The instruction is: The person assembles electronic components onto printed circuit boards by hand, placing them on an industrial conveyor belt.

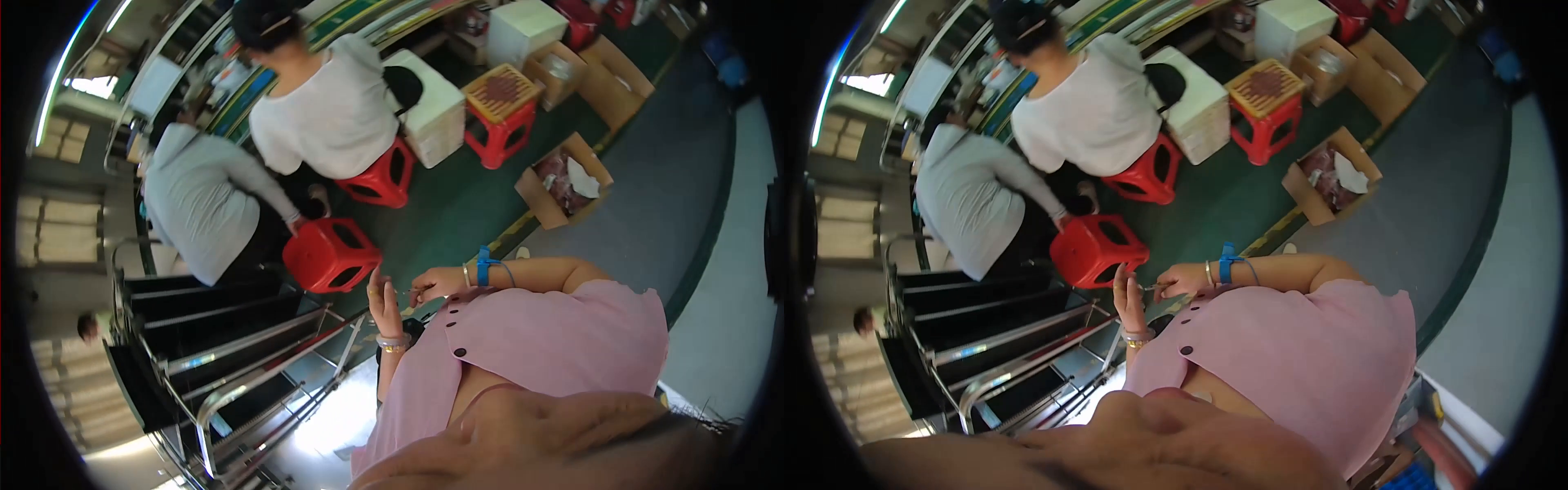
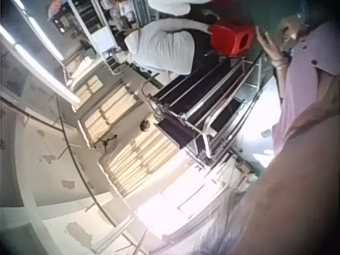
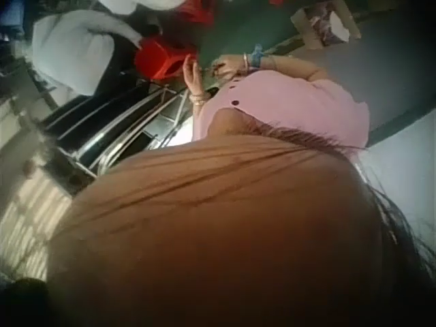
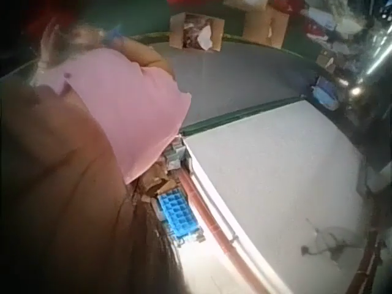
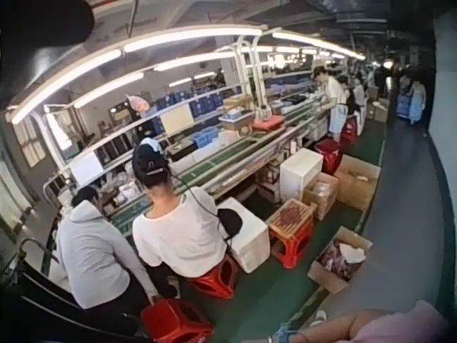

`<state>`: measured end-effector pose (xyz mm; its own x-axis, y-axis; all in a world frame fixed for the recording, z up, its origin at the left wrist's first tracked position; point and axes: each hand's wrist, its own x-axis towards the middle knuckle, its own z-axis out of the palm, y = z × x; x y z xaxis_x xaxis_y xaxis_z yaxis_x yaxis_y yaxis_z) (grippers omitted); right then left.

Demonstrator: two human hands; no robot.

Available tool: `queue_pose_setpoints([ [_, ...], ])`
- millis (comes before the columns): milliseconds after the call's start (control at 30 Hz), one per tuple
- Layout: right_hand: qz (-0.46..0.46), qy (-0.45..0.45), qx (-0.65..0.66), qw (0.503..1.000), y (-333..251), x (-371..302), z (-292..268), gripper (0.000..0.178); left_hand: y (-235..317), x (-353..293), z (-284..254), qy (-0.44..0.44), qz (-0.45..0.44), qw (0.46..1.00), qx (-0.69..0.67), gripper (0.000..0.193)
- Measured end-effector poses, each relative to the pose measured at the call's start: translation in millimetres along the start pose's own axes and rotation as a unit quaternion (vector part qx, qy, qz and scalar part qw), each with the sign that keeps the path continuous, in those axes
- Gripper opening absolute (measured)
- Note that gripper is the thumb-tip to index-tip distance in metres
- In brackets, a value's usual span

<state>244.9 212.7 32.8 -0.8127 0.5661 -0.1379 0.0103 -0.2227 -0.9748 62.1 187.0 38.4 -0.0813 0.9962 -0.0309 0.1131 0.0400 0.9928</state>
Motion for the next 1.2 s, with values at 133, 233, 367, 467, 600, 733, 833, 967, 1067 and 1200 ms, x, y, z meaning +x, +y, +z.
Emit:
queue_pose_setpoints([
  [133, -0.043, 0.128, 0.025, 0.991, -1.0, -79.3, -31.6, 0.021, 39.4, 39.6, 82.7, -0.079, 0.111, 0.989, 0.054, 0.038],
  [233, 0.025, 0.167, 0.008, 0.986, -18.2, -132.4, -57.8, 0.023, 83.9, 58.7, 158.2, -0.136, 0.175, 0.97, 0.1, 0.035],
  [367, -0.179, 0.237, -0.152, 0.943, 0.5, -159.9, -88.3, 0.028, 117.5, 82.7, 256.3, -0.211, 0.231, 0.941, 0.131, 0.03],
  [467, -0.224, 0.25, -0.145, 0.93, -6.5, -158.4, -105.2, 0.031, 134.9, 102.3, 319.1, -0.243, 0.373, 0.865, 0.23, 0.025],
  [600, -0.18, 0.203, -0.146, 0.951, -32.4, -174.1, -136.3, 0.033, 142.8, 133.9, 400.1, -0.29, 0.442, 0.806, 0.267, 0.02],
  [733, -0.052, 0.164, -0.137, 0.976, -45.8, -182.6, -189.4, 0.035, 123.5, 171.9, 467.7, -0.36, 0.464, 0.755, 0.291, 0.017],
  [833, -0.096, 0.211, -0.06, 0.971, -42.9, -188.9, -230.2, 0.039, 100.2, 193.0, 509.6, -0.429, 0.467, 0.718, 0.289, 0.015],
  [967, -0.102, 0.253, 0.107, 0.956, -44.0, -211.8, -304.6, 0.04, 31.0, 237.7, 561.7, -0.499, 0.51, 0.635, 0.297, 0.011],
  [1067, -0.027, 0.295, 0.107, 0.949, -66.5, -241.5, -346.4, 0.035, -23.3, 259.8, 565.4, -0.605, 0.363, 0.662, 0.253, 0.016],
  [1200, 0.013, 0.438, 0.095, 0.894, -62.4, -268.7, -378.7, 0.029, 13.2, 265.7, 524.0, -0.725, 0.027, 0.645, 0.239, 0.016],
])
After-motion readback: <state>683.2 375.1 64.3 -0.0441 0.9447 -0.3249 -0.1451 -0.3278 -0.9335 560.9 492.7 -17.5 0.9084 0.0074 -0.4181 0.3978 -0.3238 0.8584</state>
